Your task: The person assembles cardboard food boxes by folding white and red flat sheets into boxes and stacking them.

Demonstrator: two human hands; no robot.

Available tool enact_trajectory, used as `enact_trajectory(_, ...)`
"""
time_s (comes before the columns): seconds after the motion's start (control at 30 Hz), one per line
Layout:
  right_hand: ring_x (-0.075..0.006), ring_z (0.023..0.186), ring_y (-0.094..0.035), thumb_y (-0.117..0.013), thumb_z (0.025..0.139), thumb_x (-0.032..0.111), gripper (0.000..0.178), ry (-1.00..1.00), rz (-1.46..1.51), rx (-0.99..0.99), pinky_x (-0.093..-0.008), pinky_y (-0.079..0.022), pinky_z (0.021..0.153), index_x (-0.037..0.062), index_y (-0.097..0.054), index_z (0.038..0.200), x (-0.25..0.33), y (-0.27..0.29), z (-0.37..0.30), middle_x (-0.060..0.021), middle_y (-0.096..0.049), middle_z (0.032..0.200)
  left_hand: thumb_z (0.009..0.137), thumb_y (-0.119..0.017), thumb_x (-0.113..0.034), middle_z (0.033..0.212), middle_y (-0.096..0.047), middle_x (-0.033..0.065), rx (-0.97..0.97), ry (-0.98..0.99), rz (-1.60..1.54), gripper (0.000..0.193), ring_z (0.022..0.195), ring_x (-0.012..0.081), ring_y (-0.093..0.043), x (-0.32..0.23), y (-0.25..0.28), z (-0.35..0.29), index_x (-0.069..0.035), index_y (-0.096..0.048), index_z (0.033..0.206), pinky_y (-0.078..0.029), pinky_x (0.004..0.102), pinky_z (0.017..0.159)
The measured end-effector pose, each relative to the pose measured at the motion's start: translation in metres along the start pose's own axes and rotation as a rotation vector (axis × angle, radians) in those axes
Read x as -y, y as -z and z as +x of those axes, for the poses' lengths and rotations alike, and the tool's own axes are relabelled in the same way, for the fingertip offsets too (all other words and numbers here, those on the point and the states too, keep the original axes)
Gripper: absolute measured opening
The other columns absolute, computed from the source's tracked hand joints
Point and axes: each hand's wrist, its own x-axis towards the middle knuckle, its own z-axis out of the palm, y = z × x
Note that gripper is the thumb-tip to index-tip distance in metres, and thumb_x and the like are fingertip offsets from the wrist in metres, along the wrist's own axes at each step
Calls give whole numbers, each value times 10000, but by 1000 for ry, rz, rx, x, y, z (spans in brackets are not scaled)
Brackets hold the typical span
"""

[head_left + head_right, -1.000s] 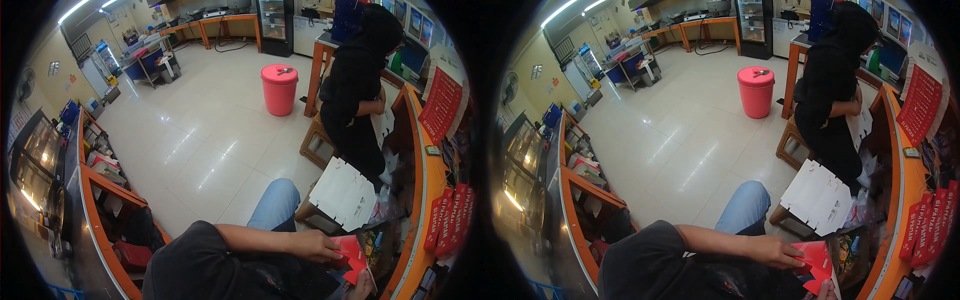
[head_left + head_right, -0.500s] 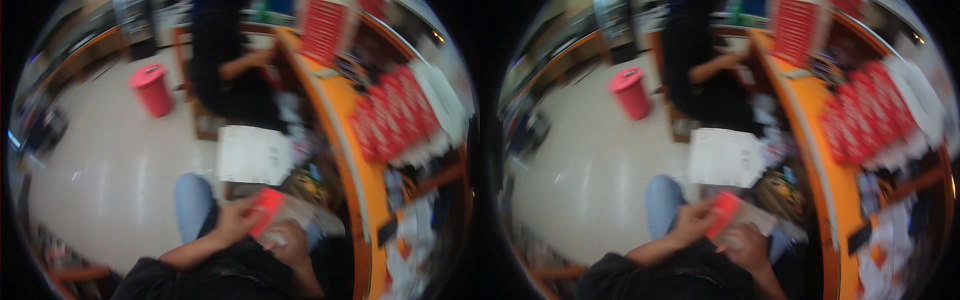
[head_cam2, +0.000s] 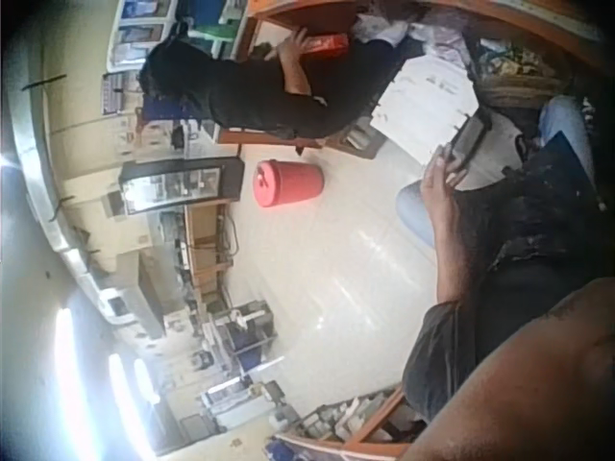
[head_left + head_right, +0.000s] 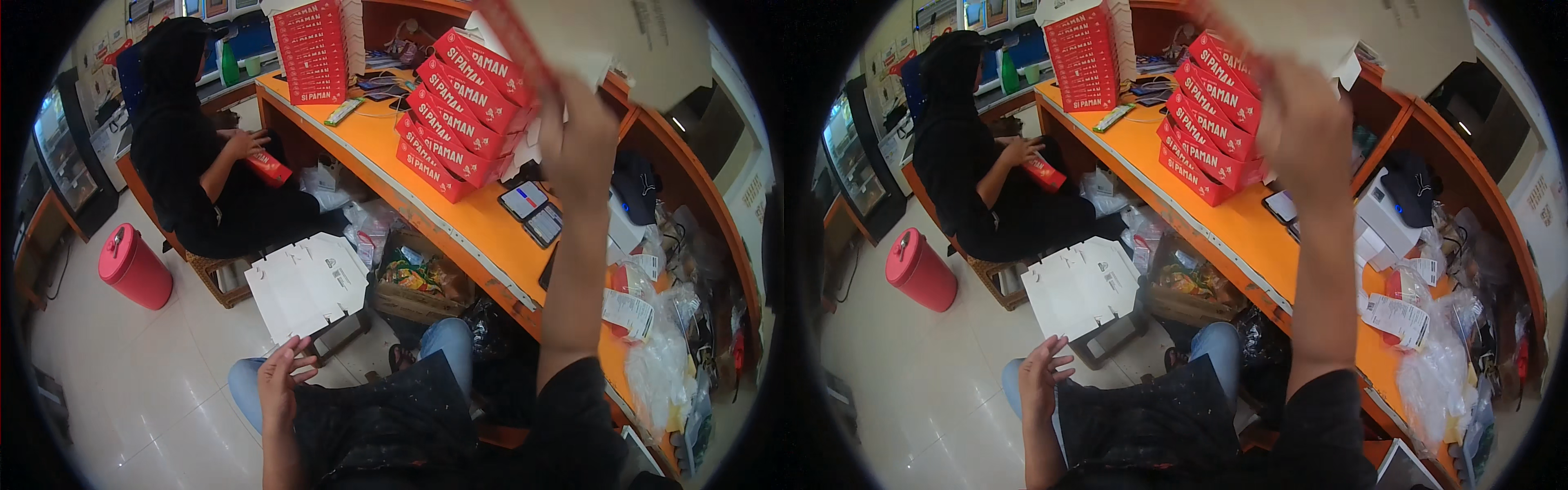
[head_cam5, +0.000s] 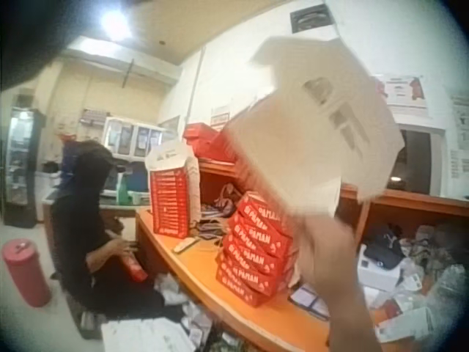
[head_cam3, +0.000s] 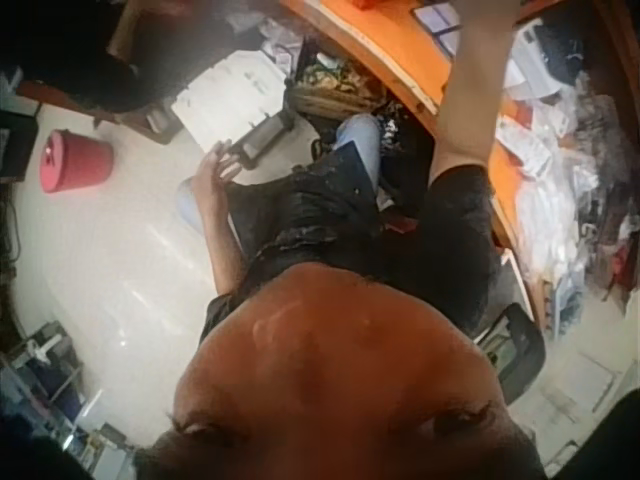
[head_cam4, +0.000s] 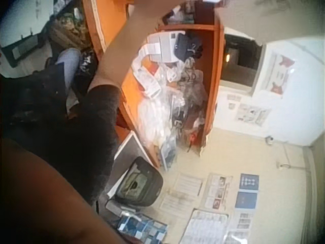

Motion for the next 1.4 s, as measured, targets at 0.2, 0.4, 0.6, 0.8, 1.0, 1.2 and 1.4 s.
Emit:
enact_trajectory(0.2, -394, 903, -685, -474, 1007, 249, 263, -62, -513, 271, -670, -389, 882, 63, -629, 1111, -100, -81, 61, -223, -708, 942, 984, -597, -222, 1228, -673, 188, -11, 8, 91, 398, 960, 211, -690, 4, 7, -4, 48, -607, 1277, -610, 332, 739)
enact_trajectory(0.4, -401, 1007, -688, -465, 981, 297, 326, -308, -509, 552, -791, -233, 1022, 52, -628, 1121, -73, -94, 42, -236, -719, 1005, 976, -614, -197, 1197, -687, 164, -51, 9, 148, 370, 956, 196, -679, 9, 17, -11, 38, -622, 1261, -595, 318, 743)
enact_trajectory(0.6, -402, 1026, -686, -475, 977, 368, 407, -313, -457, 544, -794, -240, 1023, 24, -647, 1111, -80, -78, 46, -230, -719, 1031, 952, -665, -236, 1151, -704, 125, -1, 103, 360, 373, 934, 189, -682, 43, 35, 37, 10, -646, 1232, -578, 317, 756)
enact_trajectory(0.8, -334, 1059, -676, -621, 917, 467, 457, -389, -211, 83, -609, -408, 999, 80, -680, 1155, -73, -44, 28, -162, -725, 1079, 723, -827, -517, 1409, -528, 216, 97, -299, 1780, 827, 1298, 367, -506, 145, 73, 167, -71, -564, 1367, -483, 497, 1006)
enact_trajectory(1.0, -234, 948, -642, -673, 895, 67, 171, -345, 120, -103, -333, -484, 883, -12, -635, 1042, 8, 42, -76, -141, -669, 999, 745, -796, -533, 1427, -483, 180, 331, 27, 1922, 732, 1309, 422, -463, 239, 119, 229, -227, -562, 1367, -366, 707, 1027)
enact_trajectory(1.2, -379, 881, -608, -635, 778, -15, 249, -198, 51, 275, -463, -486, 859, -19, -616, 1026, 50, 122, -183, -168, -636, 937, 769, -767, -448, 1253, -651, 116, 559, -61, 1811, 587, 1156, 315, -610, 234, 138, 255, -187, -655, 1283, -509, 427, 983)
enact_trajectory(1.4, -371, 883, -592, -661, 822, -34, 214, -355, -86, 530, -427, -472, 786, -33, -610, 1030, 44, 109, -237, -191, -625, 959, 711, -764, -229, 772, -725, 147, 605, -87, 1531, 139, 720, 319, -701, 216, 148, 282, -112, -787, 783, -549, 419, 684)
